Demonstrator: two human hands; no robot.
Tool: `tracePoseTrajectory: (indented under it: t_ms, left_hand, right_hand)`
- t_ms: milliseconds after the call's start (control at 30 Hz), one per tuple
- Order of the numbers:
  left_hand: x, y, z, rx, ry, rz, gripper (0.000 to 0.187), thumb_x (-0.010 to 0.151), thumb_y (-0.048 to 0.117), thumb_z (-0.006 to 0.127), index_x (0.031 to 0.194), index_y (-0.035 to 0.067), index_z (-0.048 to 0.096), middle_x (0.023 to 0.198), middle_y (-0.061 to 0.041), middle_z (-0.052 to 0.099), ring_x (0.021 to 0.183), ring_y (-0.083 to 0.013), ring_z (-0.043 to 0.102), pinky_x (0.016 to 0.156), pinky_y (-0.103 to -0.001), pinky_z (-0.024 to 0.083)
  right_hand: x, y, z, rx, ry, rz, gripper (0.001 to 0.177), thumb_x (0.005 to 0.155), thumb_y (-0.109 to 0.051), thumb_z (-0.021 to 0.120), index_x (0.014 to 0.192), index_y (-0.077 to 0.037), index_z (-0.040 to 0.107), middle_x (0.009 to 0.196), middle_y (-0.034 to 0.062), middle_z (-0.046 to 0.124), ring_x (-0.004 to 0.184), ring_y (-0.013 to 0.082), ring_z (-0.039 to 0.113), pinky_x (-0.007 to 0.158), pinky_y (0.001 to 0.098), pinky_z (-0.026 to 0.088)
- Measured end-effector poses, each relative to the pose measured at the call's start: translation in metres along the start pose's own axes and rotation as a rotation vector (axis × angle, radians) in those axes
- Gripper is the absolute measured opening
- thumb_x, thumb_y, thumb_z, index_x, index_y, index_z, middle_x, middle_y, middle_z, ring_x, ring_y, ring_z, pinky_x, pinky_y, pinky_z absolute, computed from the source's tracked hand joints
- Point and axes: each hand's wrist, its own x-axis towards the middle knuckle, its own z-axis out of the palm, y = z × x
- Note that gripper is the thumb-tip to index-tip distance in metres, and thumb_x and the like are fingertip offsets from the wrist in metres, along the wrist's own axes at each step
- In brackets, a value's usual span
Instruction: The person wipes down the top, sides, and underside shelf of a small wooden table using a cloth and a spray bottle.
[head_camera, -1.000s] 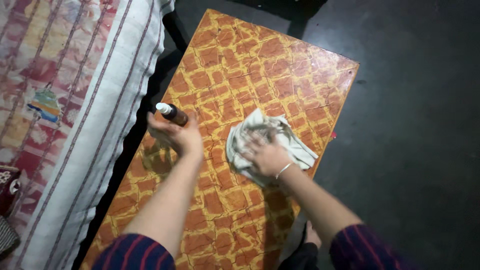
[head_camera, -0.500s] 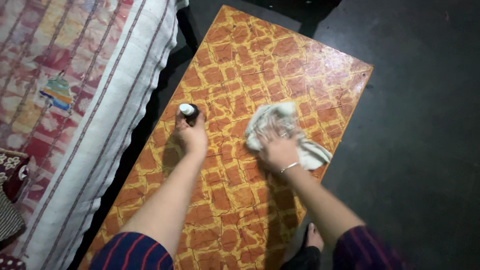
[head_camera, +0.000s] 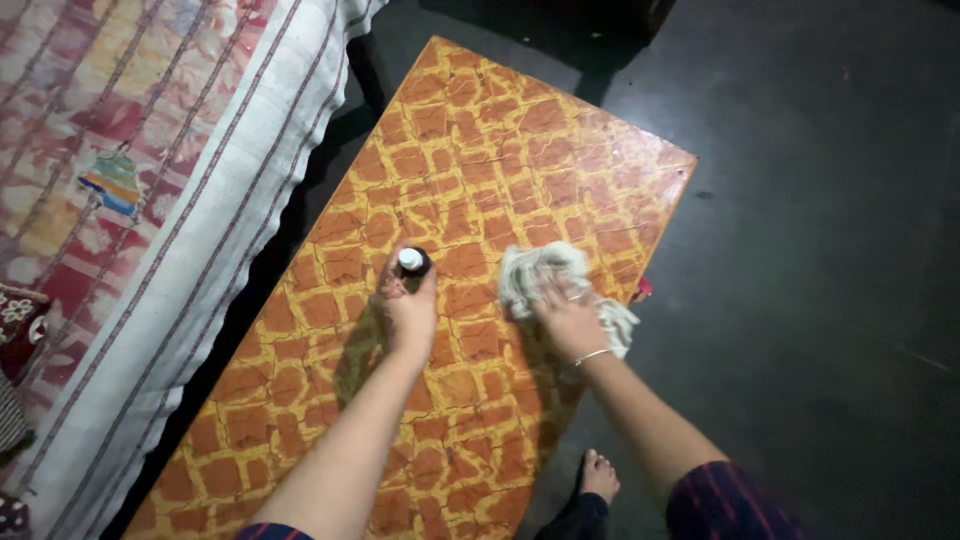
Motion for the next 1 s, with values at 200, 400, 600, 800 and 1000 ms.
tracePoseTrajectory:
  t_ms: [200,400,600,800,1000]
  left_hand:
    - [-0.022,0.020,0.015,-0.059,-0.032,0.061,0.051,0.079,0.023,0.084,0.126,0.014,0.067,0.110,-0.008,0.076,0.102,-0.0204,0.073,0.088,-0.034,0.056]
    - [-0.050,0.099,0.002,-0.039,-0.106,0.087,0.052,0.077,0.025,0.085,0.125,0.014,0.067,0.112,-0.008,0.076,0.101,-0.0209,0.072,0.086,-0.035,0.055]
    - [-0.083,0.208,-0.020,-0.052,-0.267,0.060,0.052,0.077,0.030,0.082,0.124,0.015,0.067,0.108,-0.009,0.075,0.098,-0.0228,0.074,0.085,-0.036,0.058]
    - [-0.116,0.309,-0.052,-0.089,-0.281,0.256,0.053,0.075,0.031,0.083,0.122,0.014,0.067,0.111,-0.012,0.073,0.102,-0.0284,0.072,0.088,-0.039,0.057]
    - [-0.168,0.399,-0.093,-0.040,-0.303,0.349,0.057,0.075,0.032,0.082,0.127,0.015,0.067,0.113,-0.015,0.068,0.104,-0.0331,0.068,0.089,-0.042,0.054]
  right_hand:
    - [-0.036,0.084,-0.049,0.380,0.316,0.310,0.065,0.076,-0.002,0.066,0.136,-0.027,0.064,0.149,0.0122,0.054,0.142,0.0392,0.043,0.114,0.0549,0.036]
    - [-0.077,0.119,-0.148,0.722,0.546,0.296,0.058,0.074,0.000,0.075,0.127,-0.024,0.072,0.127,0.0142,0.067,0.125,0.0383,0.057,0.109,0.0449,0.046]
    - [-0.143,0.115,-0.279,0.885,0.656,0.291,0.053,0.075,0.002,0.073,0.123,-0.022,0.075,0.122,0.0121,0.072,0.118,0.0321,0.066,0.101,0.0401,0.052]
    - [-0.211,0.128,-0.388,0.914,0.692,0.281,0.049,0.079,-0.004,0.076,0.125,-0.024,0.074,0.118,0.0100,0.073,0.109,0.0269,0.069,0.095,0.0349,0.053]
    - [-0.288,0.154,-0.452,0.964,0.754,0.273,0.042,0.085,-0.008,0.076,0.125,-0.018,0.074,0.115,0.0108,0.074,0.108,0.0226,0.071,0.096,0.0335,0.054]
